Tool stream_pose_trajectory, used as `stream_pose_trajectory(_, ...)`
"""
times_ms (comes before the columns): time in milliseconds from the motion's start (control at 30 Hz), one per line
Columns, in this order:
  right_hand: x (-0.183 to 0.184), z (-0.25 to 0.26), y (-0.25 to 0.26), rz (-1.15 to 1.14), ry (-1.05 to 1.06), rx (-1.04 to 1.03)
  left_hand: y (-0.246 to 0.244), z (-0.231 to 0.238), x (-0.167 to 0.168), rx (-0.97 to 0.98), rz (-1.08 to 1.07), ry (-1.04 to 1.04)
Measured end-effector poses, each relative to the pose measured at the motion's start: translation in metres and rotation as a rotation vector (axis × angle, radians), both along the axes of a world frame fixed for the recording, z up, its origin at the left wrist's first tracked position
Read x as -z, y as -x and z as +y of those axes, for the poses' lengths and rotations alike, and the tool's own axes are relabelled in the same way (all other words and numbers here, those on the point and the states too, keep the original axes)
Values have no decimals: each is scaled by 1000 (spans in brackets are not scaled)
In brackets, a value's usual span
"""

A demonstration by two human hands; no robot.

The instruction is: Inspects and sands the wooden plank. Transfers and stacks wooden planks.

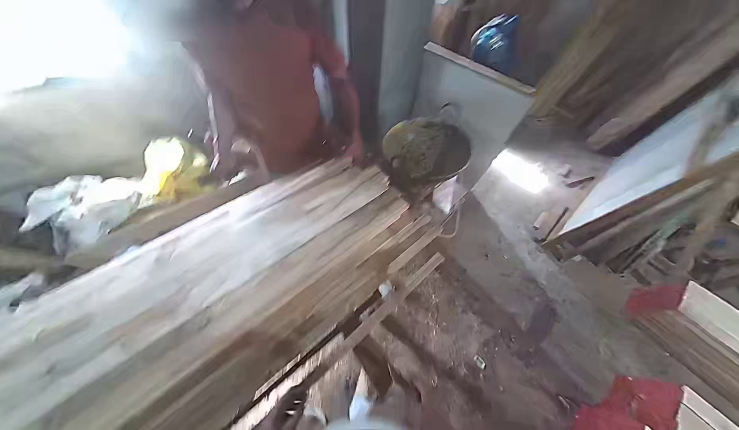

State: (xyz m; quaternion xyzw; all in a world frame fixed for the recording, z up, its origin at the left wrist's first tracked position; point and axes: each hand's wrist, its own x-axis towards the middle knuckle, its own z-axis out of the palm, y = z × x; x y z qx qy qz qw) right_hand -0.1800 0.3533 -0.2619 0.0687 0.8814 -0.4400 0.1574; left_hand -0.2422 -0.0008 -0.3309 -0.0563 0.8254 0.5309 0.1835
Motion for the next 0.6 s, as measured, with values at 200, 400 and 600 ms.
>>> stream_pose_trajectory(200,73,-23,92,-6,-249,-135,-149,-210,4,-1084,-327,131)
stream_pose_trajectory(400,54,-86,142,251,-184,-400,-101,-244,20,-1620,-283,-284)
stream_pose_trajectory(600,65,-155,114,323,-134,-455,-93,-263,9,-1679,-253,-340)
